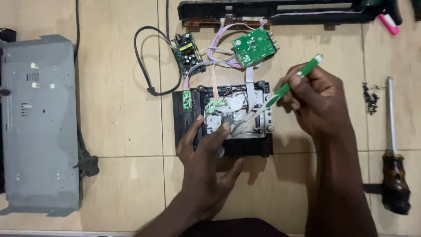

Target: The person cleans the internal components of a disassembled electronic device, likely a DVD player, using a toothbrush and a metal tool. They brush various parts of the mechanism and use the metal tool to scrape or adjust components.

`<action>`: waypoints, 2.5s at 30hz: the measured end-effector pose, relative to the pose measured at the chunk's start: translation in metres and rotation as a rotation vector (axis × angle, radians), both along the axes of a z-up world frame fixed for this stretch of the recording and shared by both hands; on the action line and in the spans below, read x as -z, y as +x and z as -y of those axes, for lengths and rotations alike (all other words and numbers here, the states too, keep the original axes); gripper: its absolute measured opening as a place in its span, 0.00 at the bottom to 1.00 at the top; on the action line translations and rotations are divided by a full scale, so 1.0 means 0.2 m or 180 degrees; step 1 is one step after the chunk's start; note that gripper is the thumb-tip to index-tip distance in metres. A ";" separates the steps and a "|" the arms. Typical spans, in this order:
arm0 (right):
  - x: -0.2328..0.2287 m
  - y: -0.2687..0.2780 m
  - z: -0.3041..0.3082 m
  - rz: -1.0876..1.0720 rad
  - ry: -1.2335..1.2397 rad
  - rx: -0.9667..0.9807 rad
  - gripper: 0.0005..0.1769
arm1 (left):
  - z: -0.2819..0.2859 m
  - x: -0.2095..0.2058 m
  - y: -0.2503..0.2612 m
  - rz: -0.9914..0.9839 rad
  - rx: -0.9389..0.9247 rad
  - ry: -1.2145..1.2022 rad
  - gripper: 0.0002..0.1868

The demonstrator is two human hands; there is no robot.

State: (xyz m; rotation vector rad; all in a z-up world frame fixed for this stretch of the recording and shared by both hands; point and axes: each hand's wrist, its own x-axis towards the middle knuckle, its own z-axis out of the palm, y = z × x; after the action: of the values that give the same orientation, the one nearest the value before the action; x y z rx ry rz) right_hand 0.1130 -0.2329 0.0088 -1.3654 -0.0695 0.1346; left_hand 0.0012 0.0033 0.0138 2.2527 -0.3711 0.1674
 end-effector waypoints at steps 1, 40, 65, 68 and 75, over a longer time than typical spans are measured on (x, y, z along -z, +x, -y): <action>0.00 0.00 0.00 0.0013 -0.0028 -0.0003 0.08 | 0.01 0.01 0.00 0.0013 -0.0003 -0.0028 0.41; -0.08 -0.63 -0.20 -0.0608 0.0312 0.2196 0.11 | 0.02 0.14 -0.01 0.0823 -0.0330 0.0547 0.39; -0.19 -0.85 -0.43 0.1729 -0.3478 0.1344 0.08 | 0.01 0.09 -0.01 0.0847 -0.0207 0.0514 0.35; -0.20 -0.84 -0.43 0.1814 -0.3432 0.1344 0.08 | 0.01 0.11 -0.02 0.0898 -0.0223 0.0544 0.36; -0.17 -0.85 -0.42 0.1655 -0.3400 0.1478 0.10 | 0.01 0.12 -0.01 0.0981 -0.0252 0.0636 0.35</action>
State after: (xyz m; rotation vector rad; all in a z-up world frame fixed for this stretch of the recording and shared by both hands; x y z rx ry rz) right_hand -0.0568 -0.1479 0.0436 -2.4107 -0.1210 -0.6716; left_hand -0.0007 0.0022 -0.0101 2.4440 -0.4788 0.5446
